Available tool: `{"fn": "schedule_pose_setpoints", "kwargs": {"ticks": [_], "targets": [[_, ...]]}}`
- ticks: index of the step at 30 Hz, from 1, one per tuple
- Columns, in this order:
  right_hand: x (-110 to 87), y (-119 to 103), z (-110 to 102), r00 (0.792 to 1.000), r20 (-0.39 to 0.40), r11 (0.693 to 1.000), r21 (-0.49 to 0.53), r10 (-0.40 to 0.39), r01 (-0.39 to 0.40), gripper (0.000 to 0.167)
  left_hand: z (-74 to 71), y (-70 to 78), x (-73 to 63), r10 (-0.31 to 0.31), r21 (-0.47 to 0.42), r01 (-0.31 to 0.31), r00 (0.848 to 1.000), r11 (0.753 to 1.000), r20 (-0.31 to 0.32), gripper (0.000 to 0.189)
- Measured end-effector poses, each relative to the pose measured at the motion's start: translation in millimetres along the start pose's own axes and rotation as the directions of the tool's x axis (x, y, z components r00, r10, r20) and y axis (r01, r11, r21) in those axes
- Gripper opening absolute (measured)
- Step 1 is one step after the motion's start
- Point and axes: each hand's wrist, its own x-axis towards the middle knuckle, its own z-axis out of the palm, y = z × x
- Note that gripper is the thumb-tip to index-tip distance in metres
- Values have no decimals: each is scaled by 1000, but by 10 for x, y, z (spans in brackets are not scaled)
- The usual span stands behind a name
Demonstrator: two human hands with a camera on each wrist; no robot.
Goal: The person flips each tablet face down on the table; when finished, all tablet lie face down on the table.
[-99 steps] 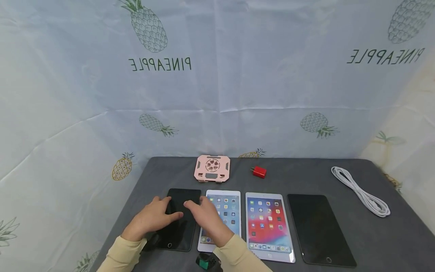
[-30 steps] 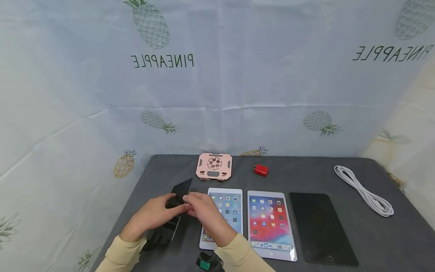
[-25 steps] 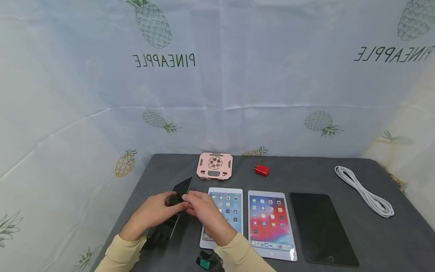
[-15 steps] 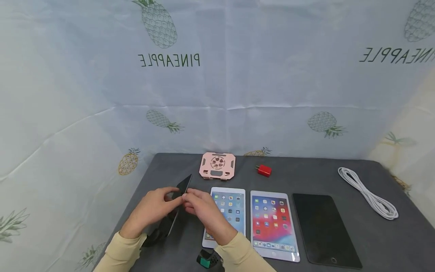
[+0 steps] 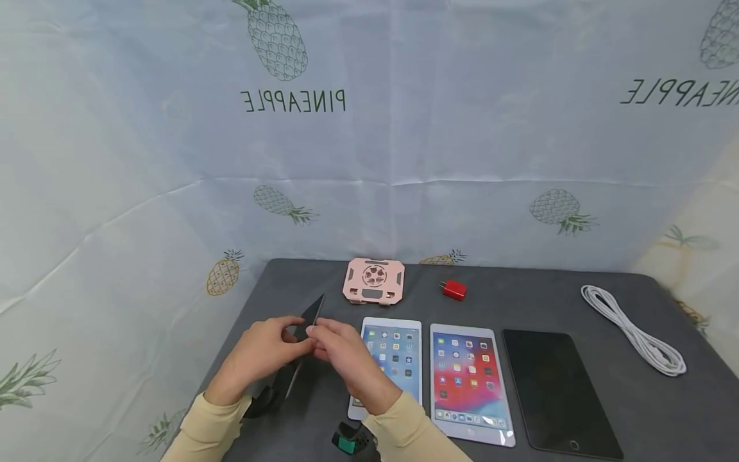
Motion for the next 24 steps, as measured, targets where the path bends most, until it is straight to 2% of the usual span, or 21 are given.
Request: {"fn": "schedule_pose_setpoints", "kwargs": {"ticks": [13,21,24], "targets": [[97,42,40,1000,25,1000,29,3,-4,64,-120,-73,33,7,-62,-7,1000,998,-11,47],[193,179,96,993,42,994,6,110,-110,66,-185,-104,37,31,-92,-34,999,995,-29,42],[234,271,120,989,29,989,4,146,-146,68,-201,-120,34,22,-119,-22,1000,993,-5,44]]}}
